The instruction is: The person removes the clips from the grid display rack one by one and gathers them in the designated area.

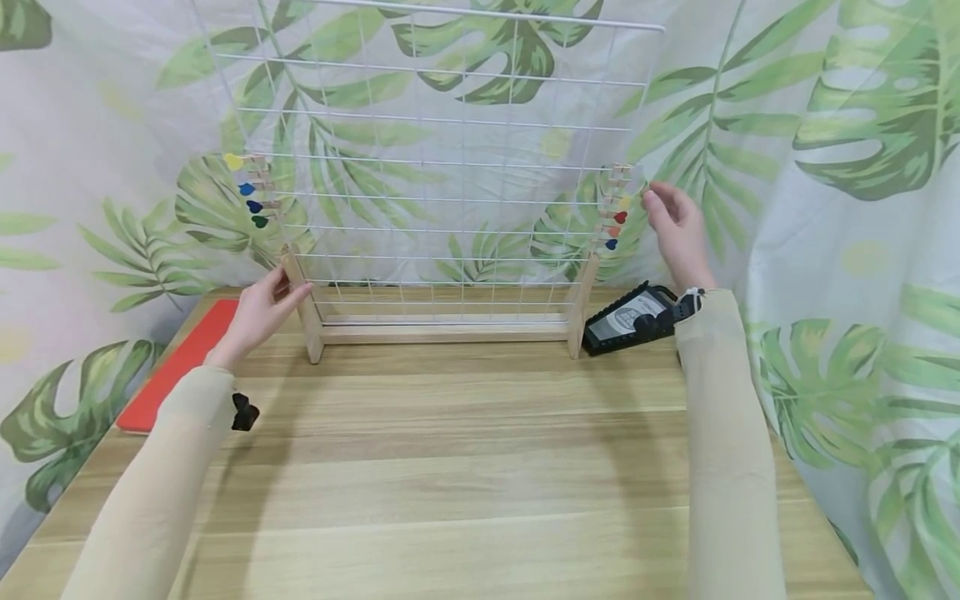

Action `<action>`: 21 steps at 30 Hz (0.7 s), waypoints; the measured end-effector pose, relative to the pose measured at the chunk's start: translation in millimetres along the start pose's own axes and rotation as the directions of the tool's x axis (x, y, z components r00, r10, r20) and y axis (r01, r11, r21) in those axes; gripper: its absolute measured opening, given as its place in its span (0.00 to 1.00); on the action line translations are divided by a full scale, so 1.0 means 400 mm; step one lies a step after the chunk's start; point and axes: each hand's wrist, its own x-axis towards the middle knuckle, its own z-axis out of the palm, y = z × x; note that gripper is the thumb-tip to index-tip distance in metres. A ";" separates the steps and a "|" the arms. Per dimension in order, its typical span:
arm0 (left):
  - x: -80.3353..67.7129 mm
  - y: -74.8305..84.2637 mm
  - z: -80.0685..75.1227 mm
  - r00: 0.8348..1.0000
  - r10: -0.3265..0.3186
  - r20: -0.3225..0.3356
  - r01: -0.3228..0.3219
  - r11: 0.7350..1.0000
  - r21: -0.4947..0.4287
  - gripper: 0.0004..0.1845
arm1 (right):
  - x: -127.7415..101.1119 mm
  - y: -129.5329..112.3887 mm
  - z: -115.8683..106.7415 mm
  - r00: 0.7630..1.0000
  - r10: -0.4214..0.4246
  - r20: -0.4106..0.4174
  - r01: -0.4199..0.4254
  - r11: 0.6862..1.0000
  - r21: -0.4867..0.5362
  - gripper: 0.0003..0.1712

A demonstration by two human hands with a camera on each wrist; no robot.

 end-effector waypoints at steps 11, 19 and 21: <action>-0.006 0.001 0.019 0.999 0.002 -0.048 -0.002 1.000 0.007 0.24 | 0.026 -0.036 0.009 0.999 -0.035 -0.005 0.035 0.993 0.111 0.24; -0.004 -0.003 0.028 0.993 0.053 -0.108 -0.048 0.998 0.051 0.17 | 0.037 -0.059 0.018 0.999 -0.031 -0.013 0.032 0.993 0.114 0.19; -0.004 -0.003 0.030 0.991 0.055 -0.122 -0.049 0.997 0.051 0.16 | 0.040 -0.061 0.020 0.999 -0.030 -0.012 0.031 0.992 0.122 0.17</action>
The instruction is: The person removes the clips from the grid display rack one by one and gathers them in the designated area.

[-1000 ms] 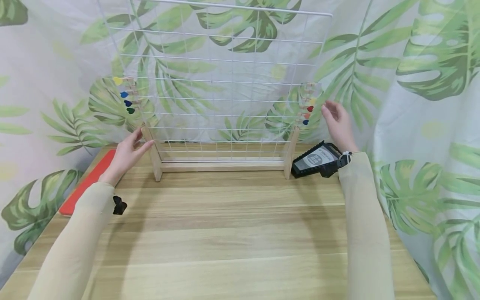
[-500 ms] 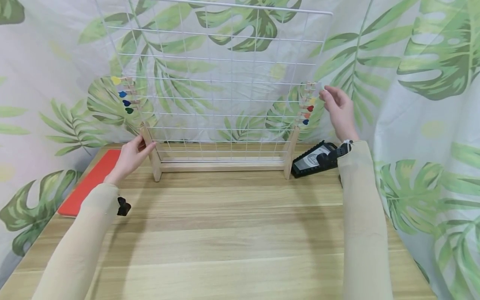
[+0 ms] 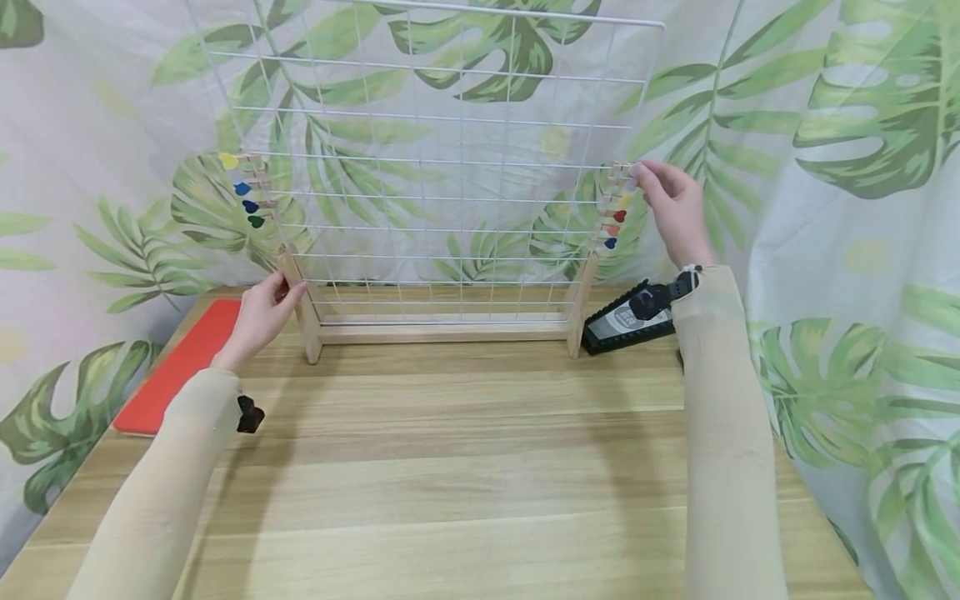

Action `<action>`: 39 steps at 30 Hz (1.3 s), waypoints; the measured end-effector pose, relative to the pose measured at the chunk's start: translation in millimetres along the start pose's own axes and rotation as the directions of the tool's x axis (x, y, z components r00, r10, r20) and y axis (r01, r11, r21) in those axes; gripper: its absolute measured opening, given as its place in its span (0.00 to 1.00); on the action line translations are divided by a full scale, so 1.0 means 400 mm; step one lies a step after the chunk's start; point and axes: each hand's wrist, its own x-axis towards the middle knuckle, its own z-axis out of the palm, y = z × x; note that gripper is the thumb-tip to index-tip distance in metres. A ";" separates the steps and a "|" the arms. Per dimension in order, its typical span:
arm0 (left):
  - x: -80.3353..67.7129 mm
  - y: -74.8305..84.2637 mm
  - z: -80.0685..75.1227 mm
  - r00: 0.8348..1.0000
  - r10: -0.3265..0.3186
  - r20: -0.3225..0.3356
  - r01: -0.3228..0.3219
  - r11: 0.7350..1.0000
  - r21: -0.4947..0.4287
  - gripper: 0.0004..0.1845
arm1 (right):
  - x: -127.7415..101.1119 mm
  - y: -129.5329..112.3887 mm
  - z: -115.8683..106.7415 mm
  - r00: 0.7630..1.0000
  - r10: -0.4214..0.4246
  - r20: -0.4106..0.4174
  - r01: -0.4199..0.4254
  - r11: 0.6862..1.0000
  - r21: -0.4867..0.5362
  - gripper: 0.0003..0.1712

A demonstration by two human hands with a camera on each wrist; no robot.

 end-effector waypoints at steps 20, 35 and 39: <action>-0.005 0.002 0.002 1.000 0.007 -0.028 -0.007 1.000 0.021 0.15 | 0.011 -0.006 -0.002 0.997 -0.073 0.007 0.073 0.997 -0.035 0.08; -0.007 0.004 0.002 1.000 0.008 -0.024 -0.008 0.999 0.038 0.14 | 0.011 -0.011 -0.011 0.997 -0.078 -0.003 0.078 0.995 -0.065 0.07; -0.008 0.001 0.002 1.000 0.005 -0.013 -0.005 1.000 0.029 0.14 | 0.011 -0.012 -0.012 0.998 -0.068 -0.016 0.066 0.994 -0.083 0.07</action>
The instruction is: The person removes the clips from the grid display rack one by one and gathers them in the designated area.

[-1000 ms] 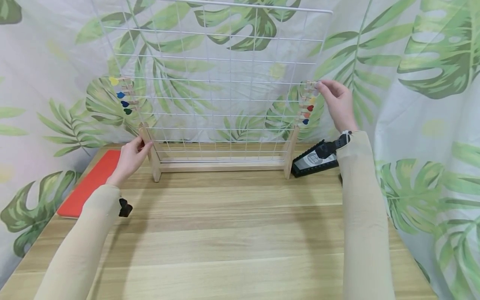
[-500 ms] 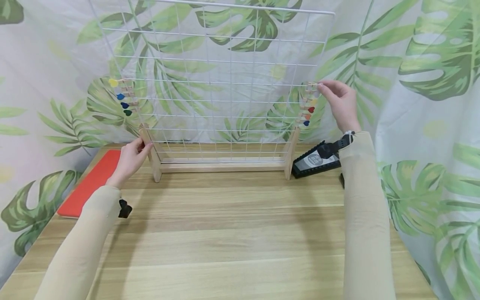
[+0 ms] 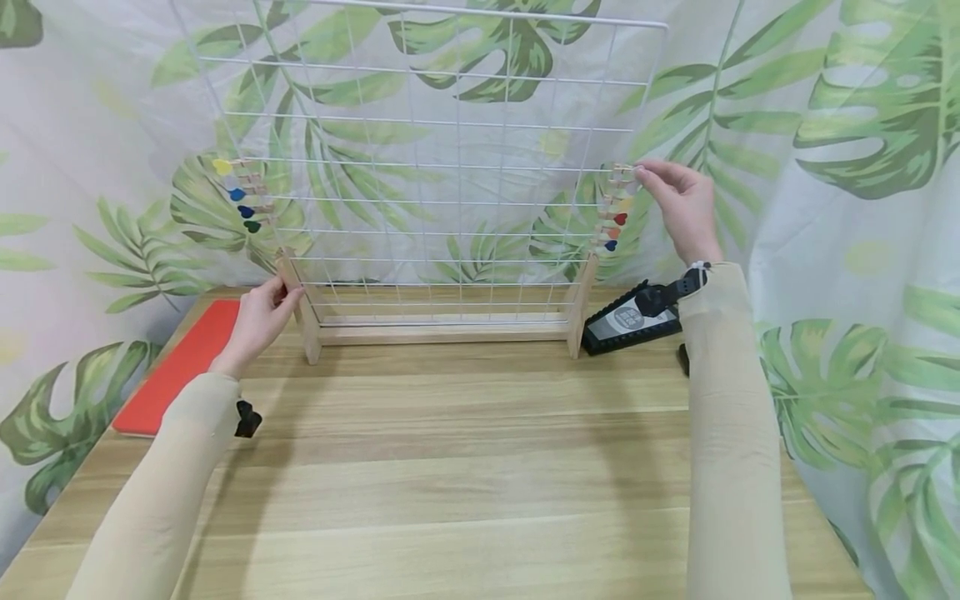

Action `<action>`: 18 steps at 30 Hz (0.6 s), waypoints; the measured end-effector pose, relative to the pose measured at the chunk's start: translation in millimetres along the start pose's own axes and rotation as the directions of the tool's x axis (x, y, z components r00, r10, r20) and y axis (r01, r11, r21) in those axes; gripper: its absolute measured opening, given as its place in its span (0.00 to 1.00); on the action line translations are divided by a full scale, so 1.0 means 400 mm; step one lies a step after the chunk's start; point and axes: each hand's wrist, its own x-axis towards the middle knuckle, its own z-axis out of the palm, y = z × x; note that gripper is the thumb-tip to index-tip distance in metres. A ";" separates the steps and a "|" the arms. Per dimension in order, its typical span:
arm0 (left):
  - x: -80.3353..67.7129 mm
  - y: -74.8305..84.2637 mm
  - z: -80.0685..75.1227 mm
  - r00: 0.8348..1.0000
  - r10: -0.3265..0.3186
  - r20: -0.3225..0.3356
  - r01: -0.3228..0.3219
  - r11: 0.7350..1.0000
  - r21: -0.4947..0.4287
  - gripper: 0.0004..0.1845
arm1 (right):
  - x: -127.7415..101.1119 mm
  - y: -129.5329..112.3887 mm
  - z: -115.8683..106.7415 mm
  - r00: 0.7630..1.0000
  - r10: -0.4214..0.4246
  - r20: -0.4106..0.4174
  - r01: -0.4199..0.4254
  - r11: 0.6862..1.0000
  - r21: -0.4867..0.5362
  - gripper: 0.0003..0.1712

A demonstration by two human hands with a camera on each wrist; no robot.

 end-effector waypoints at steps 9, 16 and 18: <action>-0.004 -0.001 0.001 1.000 0.013 -0.004 -0.013 1.000 -0.018 0.13 | 0.004 -0.002 0.003 0.999 -0.004 -0.032 0.004 1.000 0.002 0.05; 0.000 -0.001 0.005 1.000 0.019 -0.014 -0.019 1.000 -0.012 0.12 | 0.006 0.002 0.003 0.997 -0.013 -0.072 0.018 0.998 0.062 0.04; 0.001 0.000 0.004 1.000 0.018 -0.012 -0.018 1.000 -0.012 0.12 | 0.007 0.003 0.002 0.997 -0.016 -0.080 0.022 0.997 0.074 0.05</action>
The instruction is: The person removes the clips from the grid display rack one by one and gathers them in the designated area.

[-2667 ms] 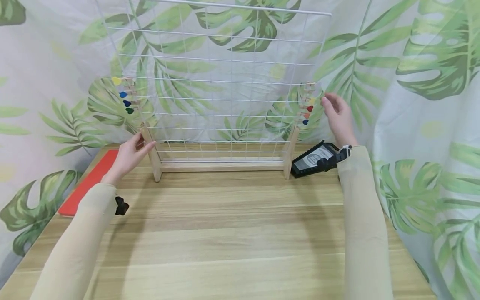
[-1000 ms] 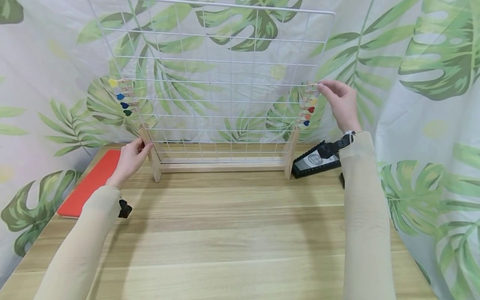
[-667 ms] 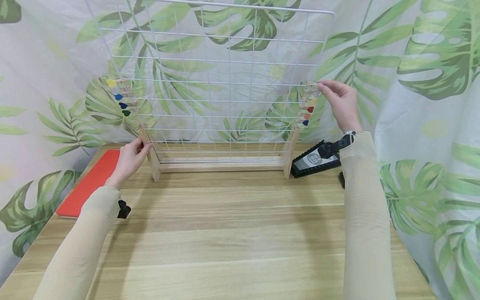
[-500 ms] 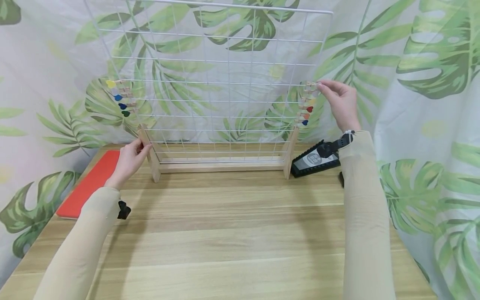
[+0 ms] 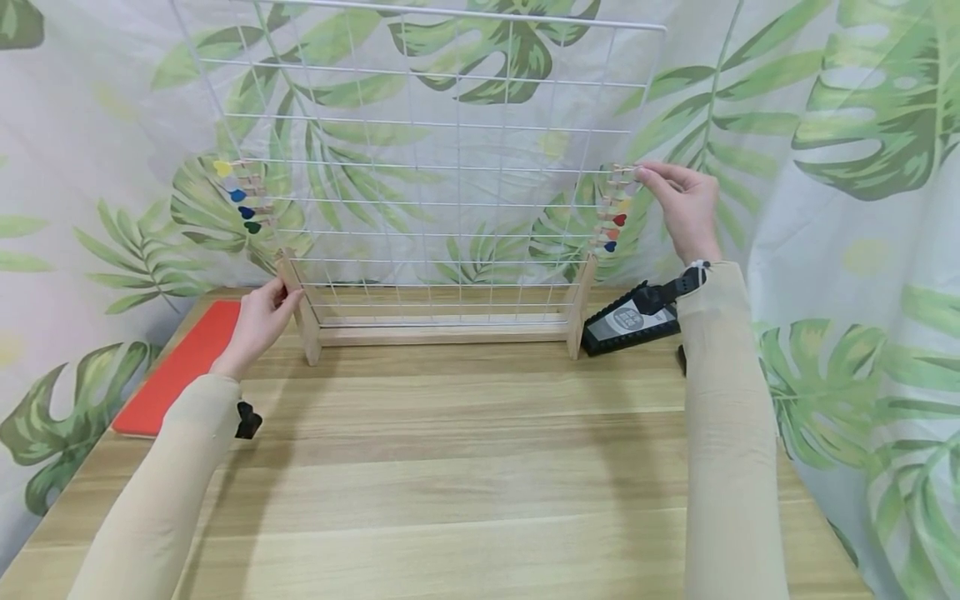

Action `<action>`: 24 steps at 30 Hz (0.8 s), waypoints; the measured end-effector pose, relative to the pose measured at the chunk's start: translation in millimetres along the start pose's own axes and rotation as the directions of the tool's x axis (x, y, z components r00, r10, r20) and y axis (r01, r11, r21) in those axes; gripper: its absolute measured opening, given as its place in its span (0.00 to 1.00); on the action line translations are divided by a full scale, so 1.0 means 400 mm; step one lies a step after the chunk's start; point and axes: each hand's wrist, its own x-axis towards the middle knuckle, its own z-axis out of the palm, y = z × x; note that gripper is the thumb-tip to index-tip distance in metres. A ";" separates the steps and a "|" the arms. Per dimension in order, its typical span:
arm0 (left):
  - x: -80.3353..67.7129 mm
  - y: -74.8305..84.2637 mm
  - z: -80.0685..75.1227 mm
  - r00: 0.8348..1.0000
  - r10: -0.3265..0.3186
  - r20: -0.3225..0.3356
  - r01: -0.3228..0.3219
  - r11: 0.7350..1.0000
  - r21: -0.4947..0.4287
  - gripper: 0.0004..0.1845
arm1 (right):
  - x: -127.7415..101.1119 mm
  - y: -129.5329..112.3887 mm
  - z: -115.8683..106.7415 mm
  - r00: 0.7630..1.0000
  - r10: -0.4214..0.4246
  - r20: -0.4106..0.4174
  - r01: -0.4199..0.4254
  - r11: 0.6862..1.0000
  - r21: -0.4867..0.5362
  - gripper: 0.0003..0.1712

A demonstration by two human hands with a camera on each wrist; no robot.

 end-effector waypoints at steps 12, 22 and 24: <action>0.000 0.001 -0.004 1.000 -0.004 0.008 0.004 1.000 -0.003 0.11 | -0.004 -0.001 0.002 1.000 0.014 -0.010 -0.014 1.000 0.017 0.05; -0.002 0.001 -0.003 1.000 0.027 -0.009 -0.027 1.000 -0.001 0.11 | -0.006 0.000 -0.004 0.999 0.033 -0.024 -0.033 0.999 0.023 0.08; -0.004 0.000 -0.002 1.000 0.027 -0.008 -0.027 1.000 -0.007 0.11 | -0.009 -0.001 -0.013 0.998 0.050 -0.030 -0.049 0.998 0.038 0.09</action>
